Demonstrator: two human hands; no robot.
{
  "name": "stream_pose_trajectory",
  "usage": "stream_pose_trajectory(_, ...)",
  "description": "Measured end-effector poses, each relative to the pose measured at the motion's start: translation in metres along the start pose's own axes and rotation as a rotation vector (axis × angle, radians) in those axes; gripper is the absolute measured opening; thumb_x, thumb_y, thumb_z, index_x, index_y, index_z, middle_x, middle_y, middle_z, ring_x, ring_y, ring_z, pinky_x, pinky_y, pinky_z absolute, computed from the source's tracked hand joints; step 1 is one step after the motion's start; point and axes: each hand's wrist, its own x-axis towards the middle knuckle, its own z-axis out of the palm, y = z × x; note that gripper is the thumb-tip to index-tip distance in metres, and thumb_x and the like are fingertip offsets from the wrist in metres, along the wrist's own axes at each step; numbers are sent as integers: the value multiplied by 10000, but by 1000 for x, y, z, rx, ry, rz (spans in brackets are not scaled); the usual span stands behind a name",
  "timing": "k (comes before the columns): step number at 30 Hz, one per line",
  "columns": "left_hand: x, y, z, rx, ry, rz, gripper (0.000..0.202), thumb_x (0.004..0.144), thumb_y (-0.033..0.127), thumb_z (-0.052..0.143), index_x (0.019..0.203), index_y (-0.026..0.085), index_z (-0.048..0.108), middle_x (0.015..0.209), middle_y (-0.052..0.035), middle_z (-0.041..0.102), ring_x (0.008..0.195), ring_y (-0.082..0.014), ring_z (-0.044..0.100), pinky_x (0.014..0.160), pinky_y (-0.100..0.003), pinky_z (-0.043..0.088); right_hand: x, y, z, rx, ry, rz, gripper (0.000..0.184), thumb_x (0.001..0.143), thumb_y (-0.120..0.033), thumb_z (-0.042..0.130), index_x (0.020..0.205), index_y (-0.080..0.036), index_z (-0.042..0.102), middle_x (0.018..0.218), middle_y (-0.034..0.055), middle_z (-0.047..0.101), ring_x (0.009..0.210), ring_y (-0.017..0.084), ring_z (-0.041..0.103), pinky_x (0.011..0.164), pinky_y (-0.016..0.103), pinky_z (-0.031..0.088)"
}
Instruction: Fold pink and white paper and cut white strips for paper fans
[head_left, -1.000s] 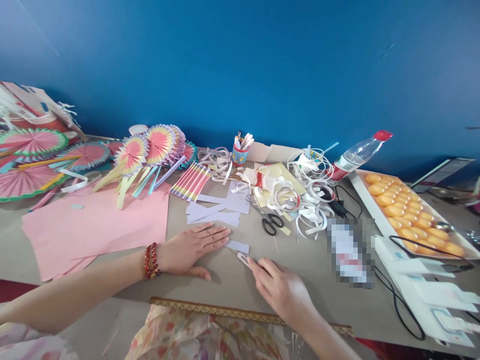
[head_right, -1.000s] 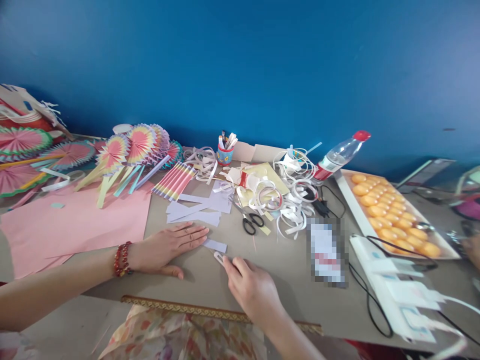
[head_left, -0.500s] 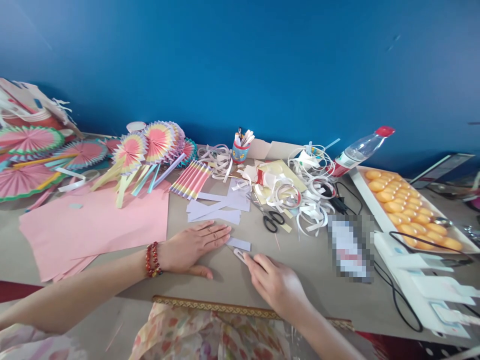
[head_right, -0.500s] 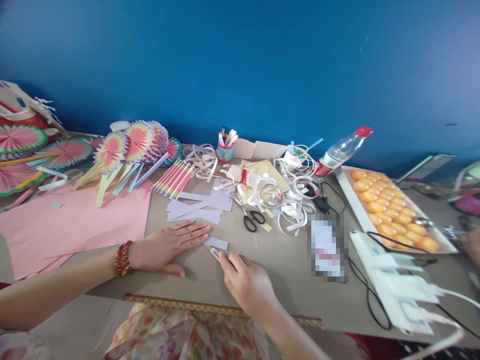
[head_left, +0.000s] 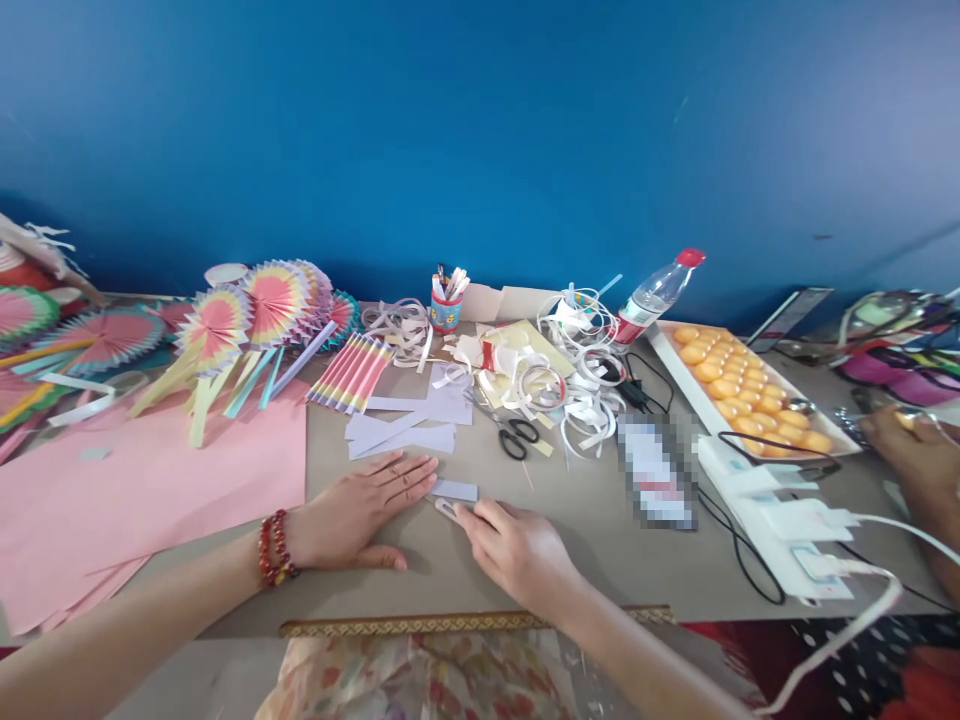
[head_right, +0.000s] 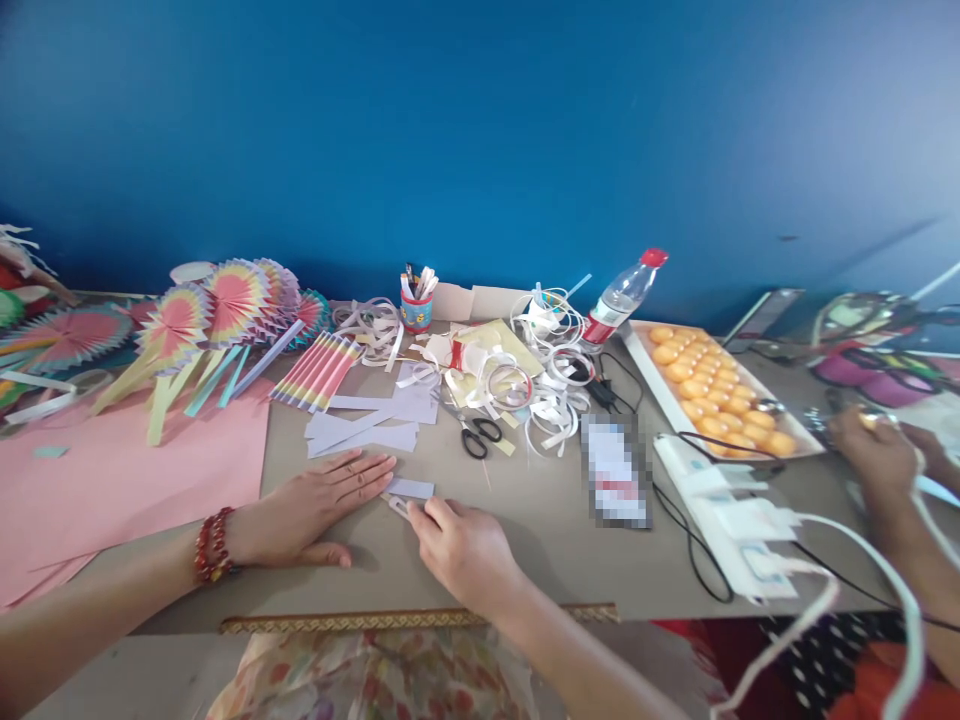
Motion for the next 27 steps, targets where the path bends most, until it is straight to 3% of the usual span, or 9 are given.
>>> stream_pose_trajectory(9, -17, 0, -13, 25, -19, -91, 913, 896, 680, 442, 1558, 220, 14, 1608, -85, 149, 1476, -267, 165, 1214, -423, 69, 3, 10, -4, 16, -16, -29, 376, 894, -134, 465, 1223, -199, 635, 911, 31, 670, 660, 110, 613, 555, 226, 419)
stream_pose_trajectory(27, -24, -3, -5, 1, -26, -89, 951, 876, 691, 465, 1559, 208, 12, 1608, -103, 146, 1473, -281, 174, 1212, -432, 83, 15, -4, 3, 40, 43, -61, 347, 917, -129, 449, 1213, -140, 629, 842, 34, 657, 715, 127, 638, 564, 243, 412)
